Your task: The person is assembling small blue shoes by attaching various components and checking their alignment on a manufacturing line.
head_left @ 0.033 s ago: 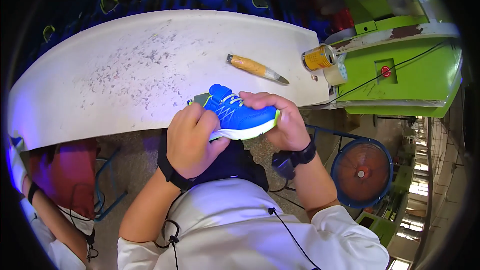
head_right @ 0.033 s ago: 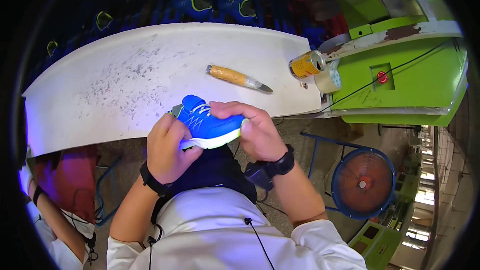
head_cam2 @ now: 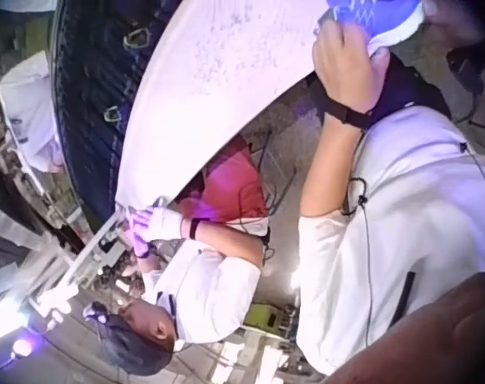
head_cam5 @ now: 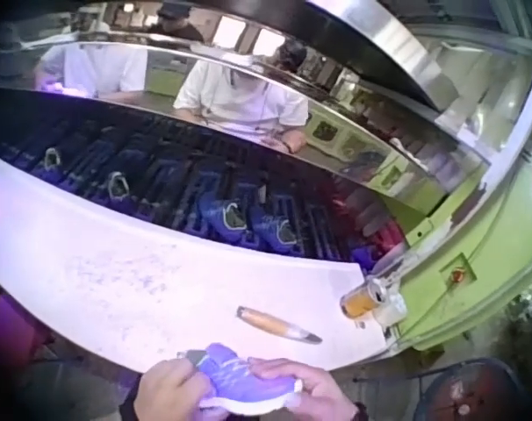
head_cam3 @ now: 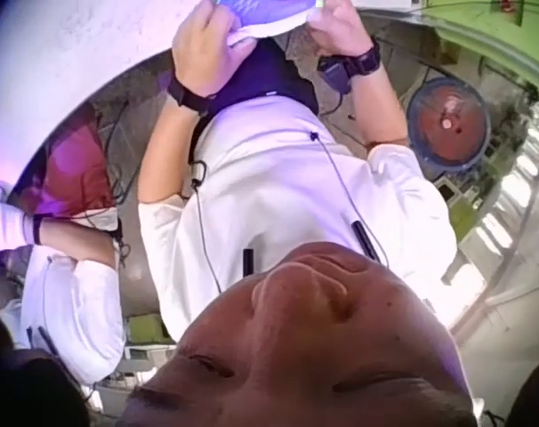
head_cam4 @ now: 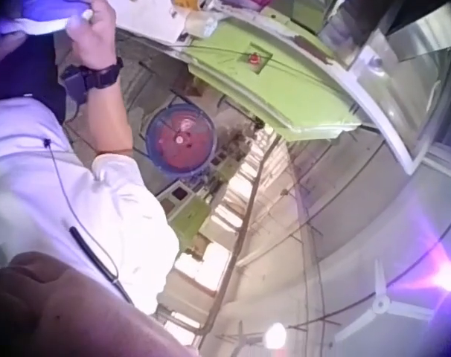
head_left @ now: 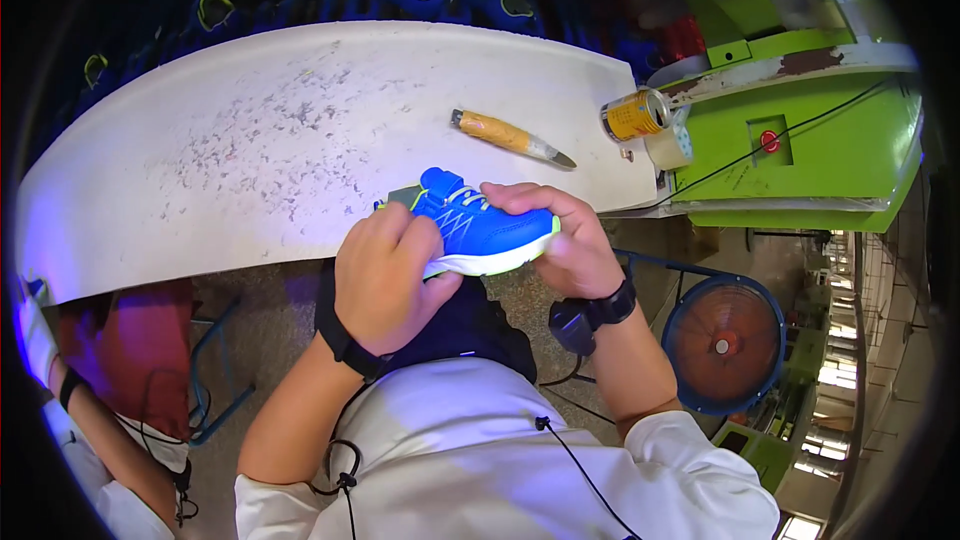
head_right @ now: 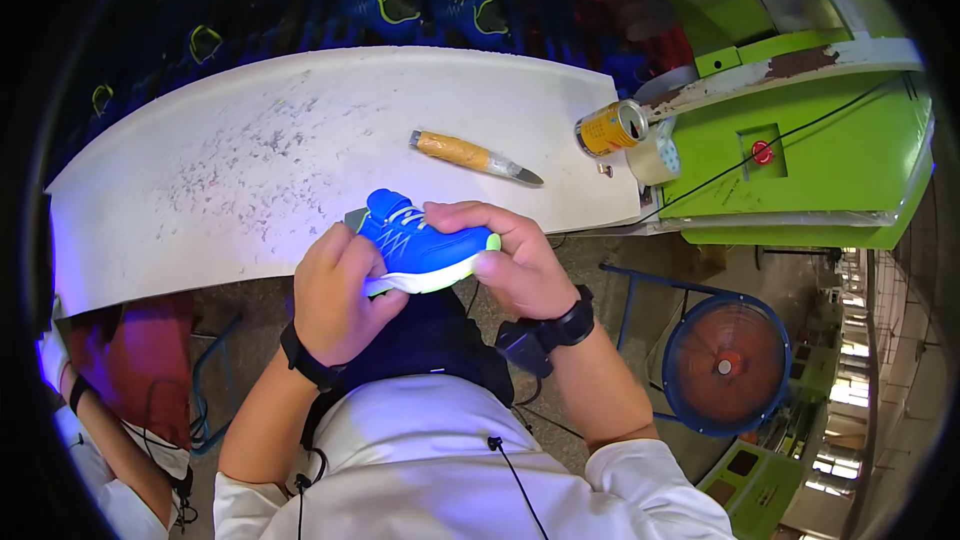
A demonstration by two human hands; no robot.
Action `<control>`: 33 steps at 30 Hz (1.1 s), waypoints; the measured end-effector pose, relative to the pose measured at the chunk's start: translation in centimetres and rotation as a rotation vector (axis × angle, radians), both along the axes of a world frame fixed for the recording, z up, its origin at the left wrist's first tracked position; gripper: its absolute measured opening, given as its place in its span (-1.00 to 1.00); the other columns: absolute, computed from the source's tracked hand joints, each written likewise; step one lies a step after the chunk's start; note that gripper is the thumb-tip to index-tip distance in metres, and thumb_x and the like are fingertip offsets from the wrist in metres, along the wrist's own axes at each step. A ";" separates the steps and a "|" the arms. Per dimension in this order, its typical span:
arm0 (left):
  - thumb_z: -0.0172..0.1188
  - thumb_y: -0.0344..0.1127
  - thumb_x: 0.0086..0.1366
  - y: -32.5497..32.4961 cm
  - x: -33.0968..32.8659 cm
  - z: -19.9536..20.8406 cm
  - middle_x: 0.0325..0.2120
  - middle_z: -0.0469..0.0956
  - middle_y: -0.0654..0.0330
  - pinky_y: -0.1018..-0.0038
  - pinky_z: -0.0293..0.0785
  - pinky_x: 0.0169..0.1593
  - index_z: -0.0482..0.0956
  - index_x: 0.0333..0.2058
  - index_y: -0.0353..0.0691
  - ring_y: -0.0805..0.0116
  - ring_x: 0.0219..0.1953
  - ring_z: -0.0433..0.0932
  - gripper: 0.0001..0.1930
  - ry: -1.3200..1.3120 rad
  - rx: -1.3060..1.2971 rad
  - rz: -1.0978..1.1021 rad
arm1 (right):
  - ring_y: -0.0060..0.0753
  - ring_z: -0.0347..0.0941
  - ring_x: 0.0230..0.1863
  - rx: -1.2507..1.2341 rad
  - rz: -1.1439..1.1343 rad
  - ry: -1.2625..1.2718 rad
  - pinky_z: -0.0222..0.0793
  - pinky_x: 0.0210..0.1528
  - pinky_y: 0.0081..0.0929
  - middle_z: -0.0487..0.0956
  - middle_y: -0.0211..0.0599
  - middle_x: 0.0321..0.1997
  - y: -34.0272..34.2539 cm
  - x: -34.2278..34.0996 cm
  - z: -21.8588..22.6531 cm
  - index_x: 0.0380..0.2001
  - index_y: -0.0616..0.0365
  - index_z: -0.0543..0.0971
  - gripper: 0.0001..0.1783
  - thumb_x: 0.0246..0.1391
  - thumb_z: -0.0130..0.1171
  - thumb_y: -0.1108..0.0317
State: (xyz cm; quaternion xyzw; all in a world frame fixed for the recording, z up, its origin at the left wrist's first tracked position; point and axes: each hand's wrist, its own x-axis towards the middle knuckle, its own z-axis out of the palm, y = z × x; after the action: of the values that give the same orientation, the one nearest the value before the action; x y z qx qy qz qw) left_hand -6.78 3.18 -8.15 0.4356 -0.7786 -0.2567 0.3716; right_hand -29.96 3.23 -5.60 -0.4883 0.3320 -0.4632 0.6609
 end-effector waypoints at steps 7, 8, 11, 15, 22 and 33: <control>0.44 -0.39 -0.12 -1.1 -2.5 1.9 -0.45 0.39 0.08 0.16 0.40 -0.37 0.41 -0.40 -0.18 0.00 -0.41 0.49 -0.64 -0.124 -0.070 -0.059 | -0.47 0.46 0.04 0.125 -0.139 0.622 0.38 0.15 -0.42 0.56 -0.25 0.00 0.3 -0.9 1.4 -0.03 0.25 0.52 -0.59 0.04 0.33 0.40; 0.45 -0.39 -0.12 -1.0 -2.6 2.0 -0.44 0.40 0.08 0.16 0.40 -0.37 0.41 -0.39 -0.18 0.00 -0.42 0.49 -0.64 -0.168 -0.075 -0.054 | -0.52 0.48 -0.06 0.061 -0.160 0.768 0.43 0.03 -0.48 0.58 -0.29 -0.07 0.4 -0.3 1.2 -0.04 0.24 0.51 -0.55 -0.03 0.37 0.42; 0.46 -0.38 -0.13 -0.9 -2.1 2.3 -0.43 0.39 0.08 0.17 0.41 -0.37 0.40 -0.37 -0.20 0.02 -0.39 0.50 -0.61 -0.189 -0.063 -0.054 | -0.51 0.47 -0.09 0.001 -0.242 0.728 0.41 0.03 -0.50 0.56 -0.30 -0.13 0.5 0.6 0.5 -0.04 0.22 0.48 -0.52 -0.05 0.40 0.40; 0.49 -0.36 -0.15 -0.6 -0.6 2.2 -0.37 0.43 0.06 0.13 0.42 -0.28 0.43 -0.30 -0.20 -0.03 -0.31 0.51 -0.56 -0.186 0.072 -0.023 | -0.44 0.47 0.04 -0.038 -0.206 0.395 0.37 0.18 -0.43 0.57 -0.20 -0.08 -0.2 1.0 2.0 0.18 0.25 0.40 -0.47 0.25 0.23 0.20; 0.52 -0.20 0.10 2.2 3.9 3.6 -0.01 0.56 -0.07 -0.11 0.08 0.42 0.40 -0.02 -0.23 0.02 0.12 0.53 -0.43 0.255 -0.131 -0.017 | -0.19 0.43 0.17 0.037 -0.016 -0.427 0.28 0.31 -0.23 0.51 -0.12 0.12 0.4 9.1 3.2 0.25 0.23 0.37 -0.36 0.29 0.16 0.00; 0.48 0.30 0.01 5.2 5.4 3.7 -0.03 0.60 0.01 -0.11 -0.08 0.48 0.33 -0.14 -0.16 0.16 0.12 0.53 -0.25 0.334 0.274 0.038 | -0.14 0.47 -0.19 -0.545 -0.181 0.503 0.44 -0.13 -0.30 0.51 -0.21 -0.24 3.0 7.4 -4.0 -0.28 0.15 0.53 -0.49 -0.29 0.61 0.28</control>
State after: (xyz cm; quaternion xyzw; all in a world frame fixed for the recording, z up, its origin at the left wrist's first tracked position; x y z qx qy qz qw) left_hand -1.36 8.36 -4.41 0.4482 -0.6557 -0.4215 0.4376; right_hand -22.58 6.21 -9.63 -0.7134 0.3902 -0.4566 0.3610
